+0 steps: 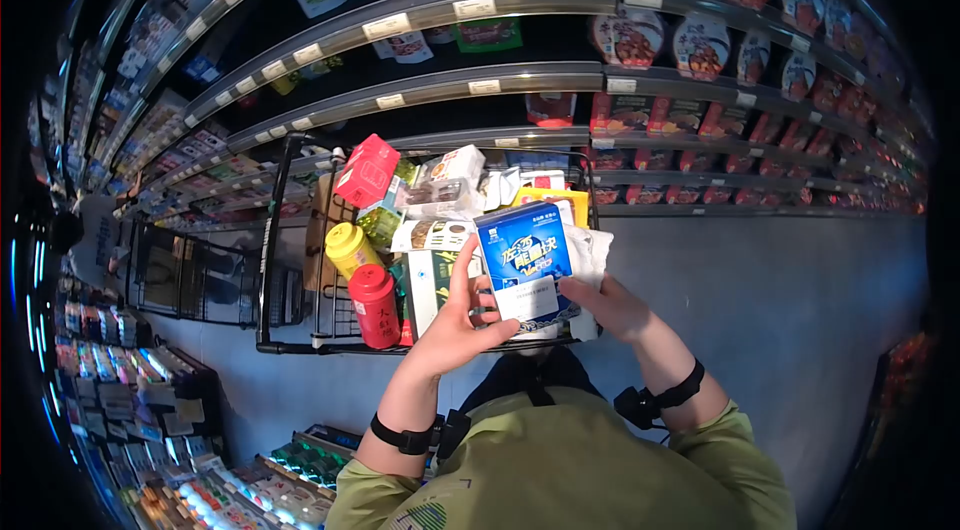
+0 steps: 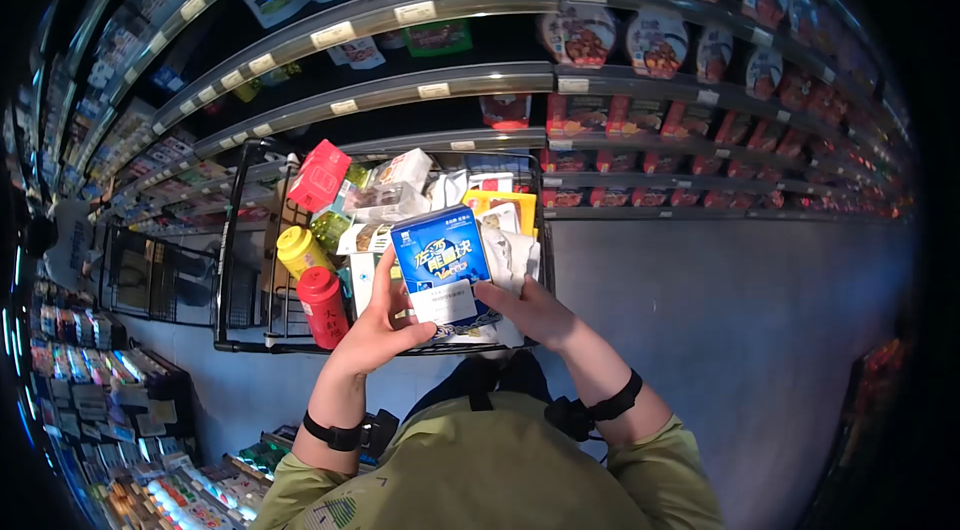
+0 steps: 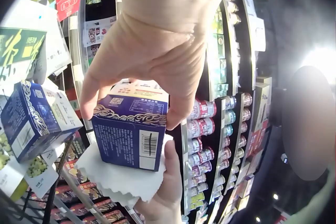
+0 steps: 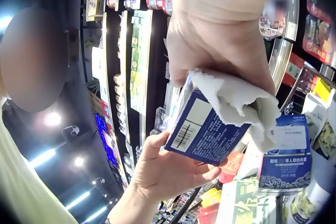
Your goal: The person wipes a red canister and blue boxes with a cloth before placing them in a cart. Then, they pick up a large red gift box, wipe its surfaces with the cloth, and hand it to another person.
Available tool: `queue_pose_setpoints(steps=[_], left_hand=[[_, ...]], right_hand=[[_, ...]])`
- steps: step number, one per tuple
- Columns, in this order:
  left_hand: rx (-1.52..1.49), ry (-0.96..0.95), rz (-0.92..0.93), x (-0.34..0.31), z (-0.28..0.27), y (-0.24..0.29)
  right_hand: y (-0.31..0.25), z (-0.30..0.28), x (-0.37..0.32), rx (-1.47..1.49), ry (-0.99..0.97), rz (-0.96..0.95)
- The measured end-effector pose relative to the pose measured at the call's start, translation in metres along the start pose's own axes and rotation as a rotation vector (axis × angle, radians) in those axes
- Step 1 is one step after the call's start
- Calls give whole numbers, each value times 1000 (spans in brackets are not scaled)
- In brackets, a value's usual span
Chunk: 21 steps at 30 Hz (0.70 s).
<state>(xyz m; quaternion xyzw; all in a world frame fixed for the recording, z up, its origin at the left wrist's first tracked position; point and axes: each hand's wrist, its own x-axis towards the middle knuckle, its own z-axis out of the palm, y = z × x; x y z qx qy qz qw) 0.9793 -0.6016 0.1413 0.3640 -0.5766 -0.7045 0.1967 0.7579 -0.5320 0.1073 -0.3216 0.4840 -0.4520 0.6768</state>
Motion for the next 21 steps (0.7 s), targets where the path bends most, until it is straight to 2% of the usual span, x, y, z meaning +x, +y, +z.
queue_pose_setpoints(steps=[3, 5, 7, 9, 10, 11, 13, 15, 16, 19, 21], left_hand=[[-11, 28, 58, -19, -13, -2], [-92, 57, 75, -31, -24, -6], [-11, -12, 86, -47, -52, -9], [-55, -30, 109, -59, -64, -20], [-36, -69, 84, -66, -83, -17], [-45, -99, 123, -74, -111, -25], [-197, -125, 64, -94, -149, -34], [-242, -87, 66, -108, -188, -57], [-264, -76, 34, -117, -209, -59], [-199, -6, -66, -139, -279, -72], [-158, 21, -87, -130, -291, -71]], right_hand=[[3, 26, 2, -31, -22, -58], [1, 47, 5, -156, -38, -123], [-5, 77, 3, -105, 59, 123], [14, 80, 7, -85, -49, -22], [25, 96, 12, -123, -58, -164], [42, 116, 26, -112, -60, -181], [68, 154, 50, -42, -70, -280], [64, 192, 67, -57, -117, -244], [62, 218, 74, -19, -93, -150], [102, 285, 116, -45, 63, -232], [111, 293, 129, -72, 93, -281]])
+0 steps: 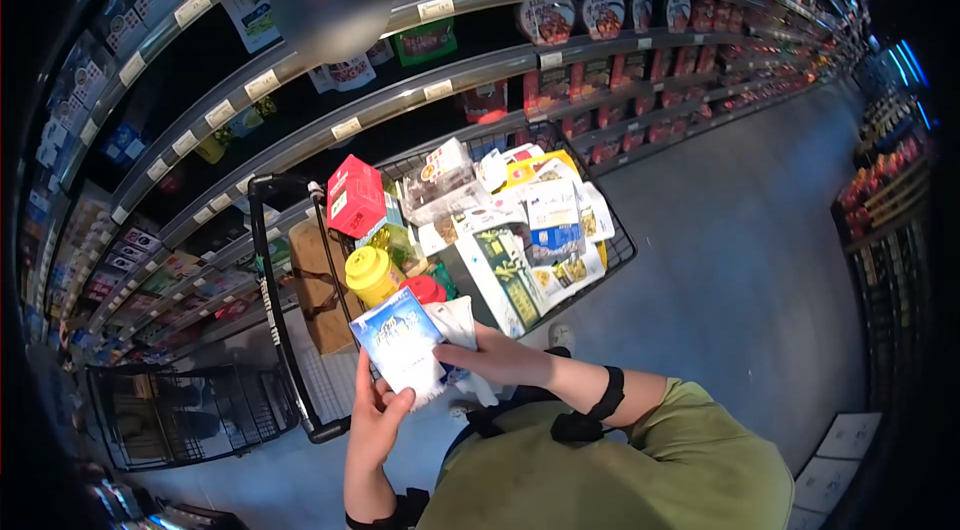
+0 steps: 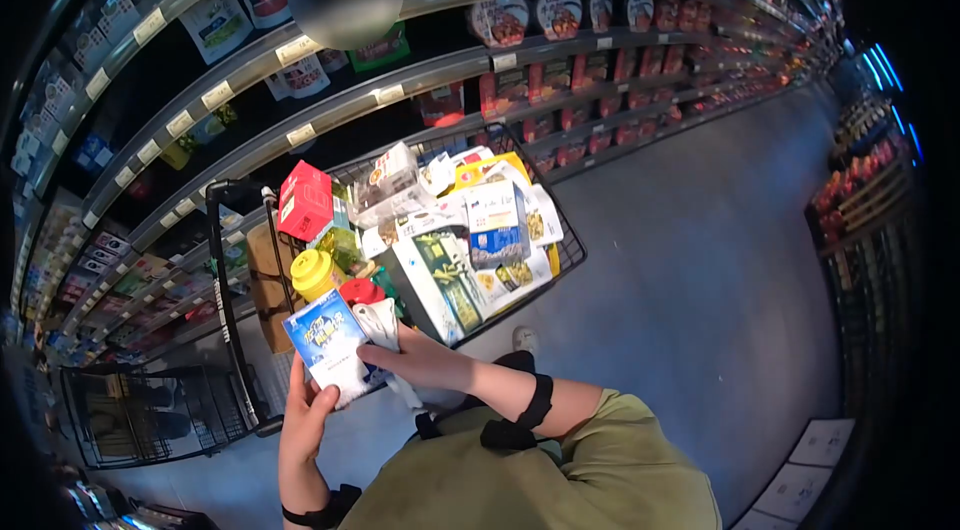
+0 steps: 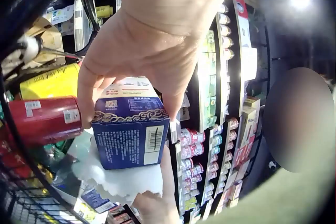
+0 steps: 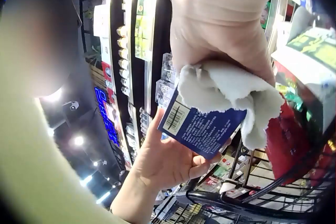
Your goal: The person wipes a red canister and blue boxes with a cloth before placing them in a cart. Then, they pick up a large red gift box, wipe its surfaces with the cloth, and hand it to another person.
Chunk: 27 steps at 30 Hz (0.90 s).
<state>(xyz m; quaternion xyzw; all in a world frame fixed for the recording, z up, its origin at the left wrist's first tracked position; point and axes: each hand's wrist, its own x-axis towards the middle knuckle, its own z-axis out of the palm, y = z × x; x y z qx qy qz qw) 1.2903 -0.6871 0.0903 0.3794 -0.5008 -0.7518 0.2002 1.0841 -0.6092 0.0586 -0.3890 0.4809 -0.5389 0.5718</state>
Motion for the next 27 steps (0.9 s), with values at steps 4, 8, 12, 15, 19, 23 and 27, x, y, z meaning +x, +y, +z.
queue_pose_setpoints(steps=[4, 8, 12, 15, 19, 23, 27], left_hand=[[101, -22, -45, 9, -43, 17], [124, -32, -68, 31, -47, 29], [149, -268, 74, 45, -50, 17], [177, -155, 147, 26, -79, 27], [413, -120, 62, -24, -81, 52], [462, -170, 99, -36, -86, 83], [473, -255, 328, -40, -148, 99]], right_hand=[[-8, 51, 16, -105, 131, 65], [-11, 52, 25, -260, 299, 116], [-28, 44, 12, -311, 338, 29], [-60, 67, 58, -394, 115, -131], [-48, 95, 29, -313, 180, -52], [-43, 94, 19, -715, 354, -139], [-61, 163, 34, -1149, 497, -109]])
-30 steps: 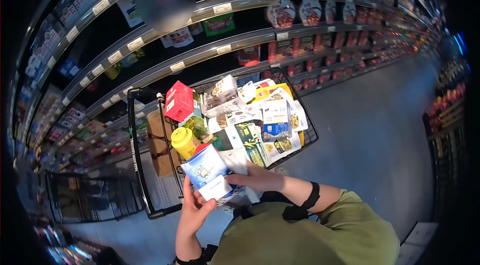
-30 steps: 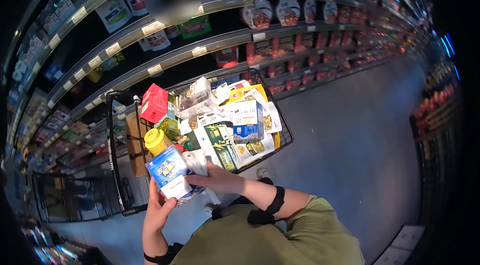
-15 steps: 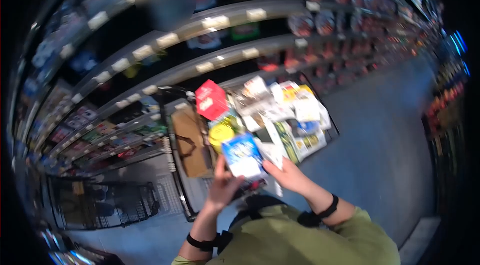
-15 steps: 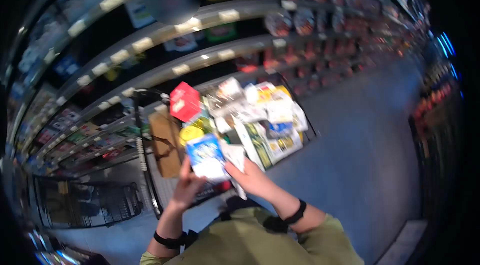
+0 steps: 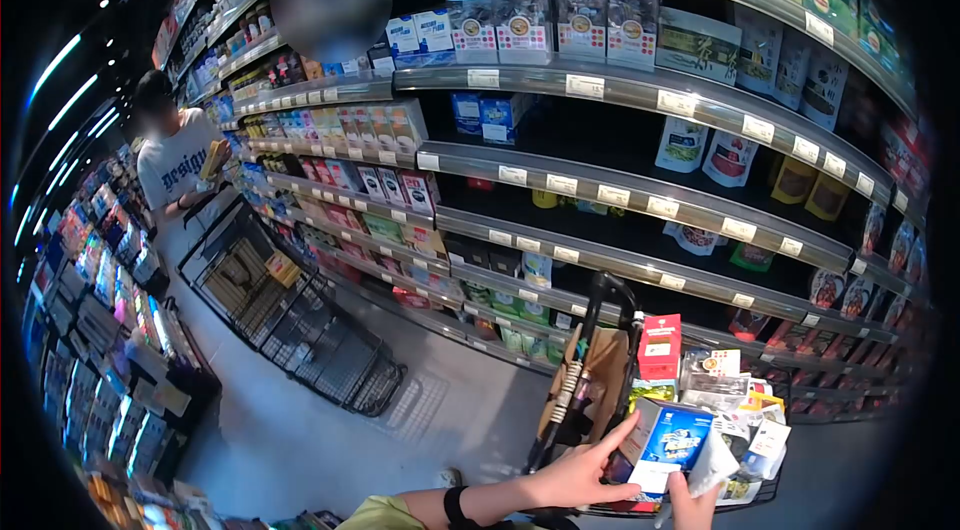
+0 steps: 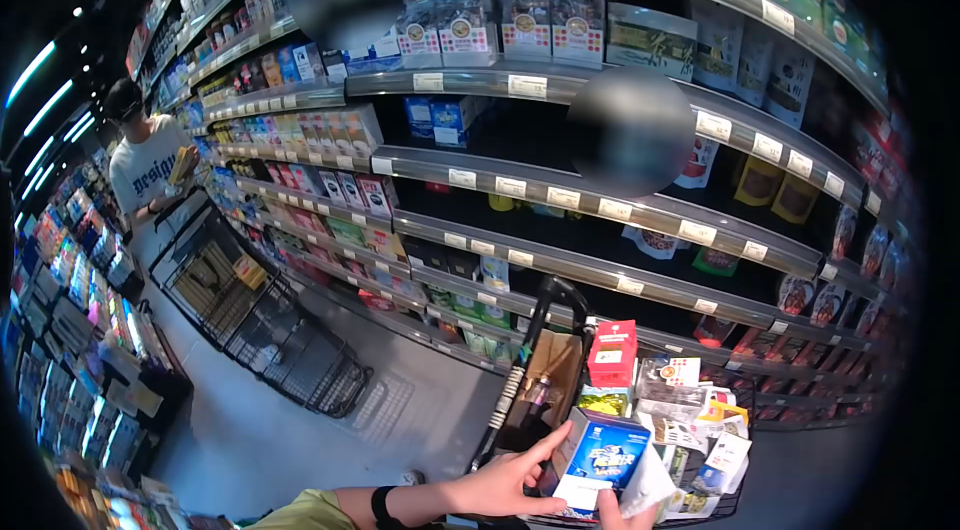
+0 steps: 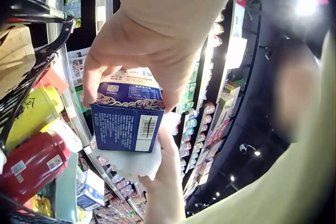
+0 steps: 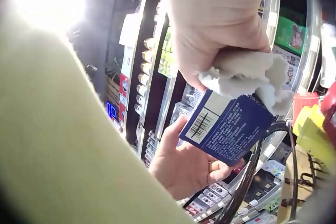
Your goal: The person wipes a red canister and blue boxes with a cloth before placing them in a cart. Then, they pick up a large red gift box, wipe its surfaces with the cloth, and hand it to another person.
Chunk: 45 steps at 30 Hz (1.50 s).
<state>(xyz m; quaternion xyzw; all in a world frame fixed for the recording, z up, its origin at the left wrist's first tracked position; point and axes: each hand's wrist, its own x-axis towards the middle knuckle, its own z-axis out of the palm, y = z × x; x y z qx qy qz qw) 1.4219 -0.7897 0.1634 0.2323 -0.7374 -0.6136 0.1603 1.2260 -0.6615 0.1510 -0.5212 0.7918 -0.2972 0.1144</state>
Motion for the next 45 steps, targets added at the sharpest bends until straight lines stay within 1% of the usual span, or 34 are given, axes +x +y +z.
queue_pose_setpoints(steps=[1, 2, 3, 5, 6, 7, 8, 9, 11, 12, 14, 15, 17, 18, 20, 22, 24, 25, 27, 29, 30, 31, 33, 34, 35, 37, 39, 42, 43, 45], left_hand=[[27, -22, 38, -7, -19, -5], [-19, -63, 47, -14, -39, -2], [-65, -33, 144, -21, -58, -5], [15, 59, 365, -42, -97, -18], [14, 33, 369, -52, -119, -24], [-27, 8, 265, -60, -136, -28], [-66, -18, 160, -67, -151, -33], [-76, 10, 156, -72, -168, -40], [-135, 8, 126, -90, -218, -41], [-142, -10, 99, -98, -241, -41], [-205, -31, 70, -98, -275, -46], [-234, -45, 56, -96, -289, -48], [-244, -83, 59, -81, -308, -55], [-283, -119, 47, -75, -316, -58], [-324, -151, 44, -64, -324, -63], [-351, -204, -14, -51, -333, -69], [-403, -208, 0, -25, -349, -73], [-451, -209, 17, -11, -357, -72], [-414, -200, -28, 10, -376, -63], [-463, -173, -27, 31, -393, -56], [-394, -188, -24, 43, -404, -61], [-398, -174, -30, 49, -411, -58], [-384, -193, -7, 63, -421, -53], [-381, -157, 21, 71, -433, -60], [-393, -154, 11, 81, -445, -67], [-480, -126, 90, 89, -454, -74], [-527, -149, 74, 98, -474, -82], [-415, -173, 100, 120, -511, -90], [-398, -185, 89, 124, -519, -87], [-348, -210, 23, 134, -535, -91]], right_hand=[[-31, 5, -3, -307, 207, -223], [-57, 9, -3, 98, 110, -37], [-89, 15, -2, 116, 141, -52], [-135, 39, -8, 546, -11, 303], [-157, 52, -5, 487, 26, 162], [-172, 61, 0, 419, 52, 21], [-181, 70, 1, 262, 46, -49], [-193, 83, 11, 548, -20, 113], [-257, 112, 27, 815, 60, 121], [-283, 117, 37, 751, 23, 61], [-308, 121, 59, 594, -47, -47], [-315, 128, 63, 623, -53, 9], [-319, 133, 81, 512, -35, -56], [-320, 135, 86, 508, -18, -44], [-317, 134, 96, 561, -111, -11], [-314, 137, 115, 569, -111, -28], [-307, 143, 143, 582, -123, -41], [-304, 147, 158, 603, -109, -33], [-303, 152, 184, 665, -101, -30], [-306, 151, 212, 796, -132, 37], [-306, 151, 226, 796, -166, 73], [-304, 149, 235, 795, -200, 110], [-302, 151, 251, 818, -180, 112], [-301, 163, 272, 888, -210, 131], [-299, 174, 288, 961, -222, 148], [-299, 180, 305, 1049, -283, 185], [-299, 197, 319, 1092, -271, 182], [-308, 214, 351, 1101, -270, 159], [-311, 216, 358, 1106, -293, 210], [-314, 224, 375, 1153, -312, 177]])
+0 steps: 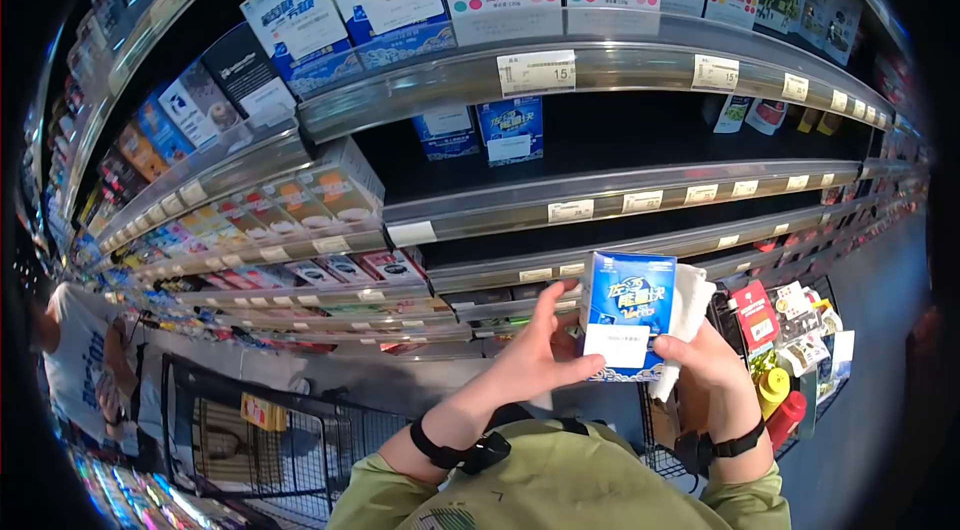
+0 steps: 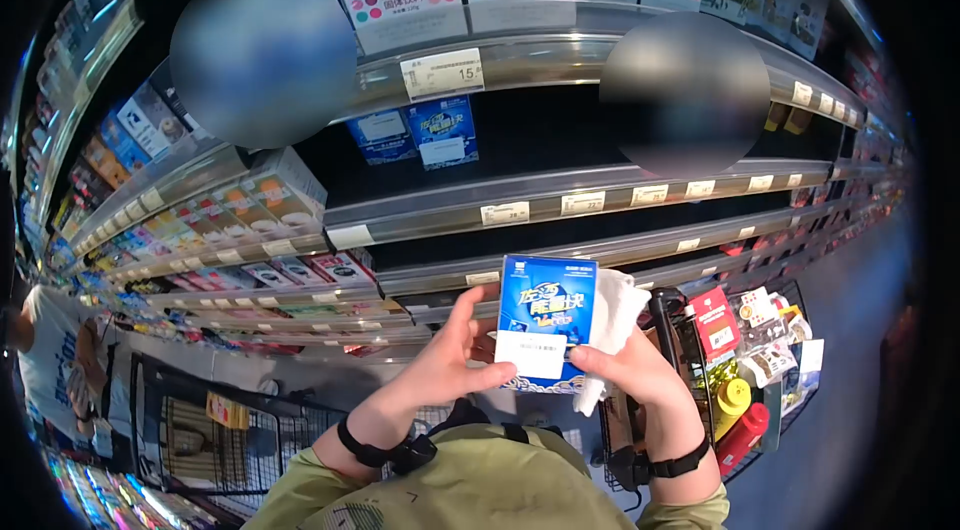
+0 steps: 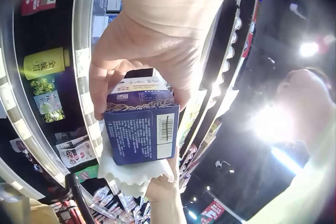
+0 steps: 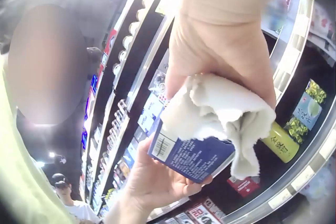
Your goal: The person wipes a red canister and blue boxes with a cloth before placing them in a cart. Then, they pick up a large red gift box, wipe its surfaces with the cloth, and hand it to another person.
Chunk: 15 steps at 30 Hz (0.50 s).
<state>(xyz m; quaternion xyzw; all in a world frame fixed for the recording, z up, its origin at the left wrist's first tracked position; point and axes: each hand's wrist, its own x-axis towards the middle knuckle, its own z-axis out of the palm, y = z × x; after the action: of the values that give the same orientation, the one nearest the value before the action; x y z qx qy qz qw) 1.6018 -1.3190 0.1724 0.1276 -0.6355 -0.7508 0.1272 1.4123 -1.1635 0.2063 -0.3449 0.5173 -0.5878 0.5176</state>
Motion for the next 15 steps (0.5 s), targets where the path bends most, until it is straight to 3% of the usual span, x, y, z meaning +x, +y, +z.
queue_pose_setpoints(steps=[4, 7, 8, 9, 10, 12, 13, 14, 15], left_hand=[[51, -85, 56, 24, -42, 12], [95, -87, 185, 61, -50, 15], [55, -128, 301, 80, -45, 4], [-90, -120, 269, 94, -37, -7], [-98, -147, 235, 108, -40, -9], [-197, -62, 112, 109, -32, 0], [-218, -185, 16, 137, -5, -13], [-227, -188, -28, 147, 16, -21], [-233, -226, -45, 156, 30, -25]], right_hand=[[-5, 16, 30, -75, 22, -109], [-2, 0, 41, -71, 207, -270], [2, -9, 38, 3, 382, -296], [10, -27, 34, 113, 471, -256], [12, -39, 29, -81, 588, -204], [18, -48, 34, -267, 565, -329], [30, -65, 5, -305, 738, -337], [37, -83, -10, -353, 779, -355], [40, -91, -26, -221, 714, -257]])
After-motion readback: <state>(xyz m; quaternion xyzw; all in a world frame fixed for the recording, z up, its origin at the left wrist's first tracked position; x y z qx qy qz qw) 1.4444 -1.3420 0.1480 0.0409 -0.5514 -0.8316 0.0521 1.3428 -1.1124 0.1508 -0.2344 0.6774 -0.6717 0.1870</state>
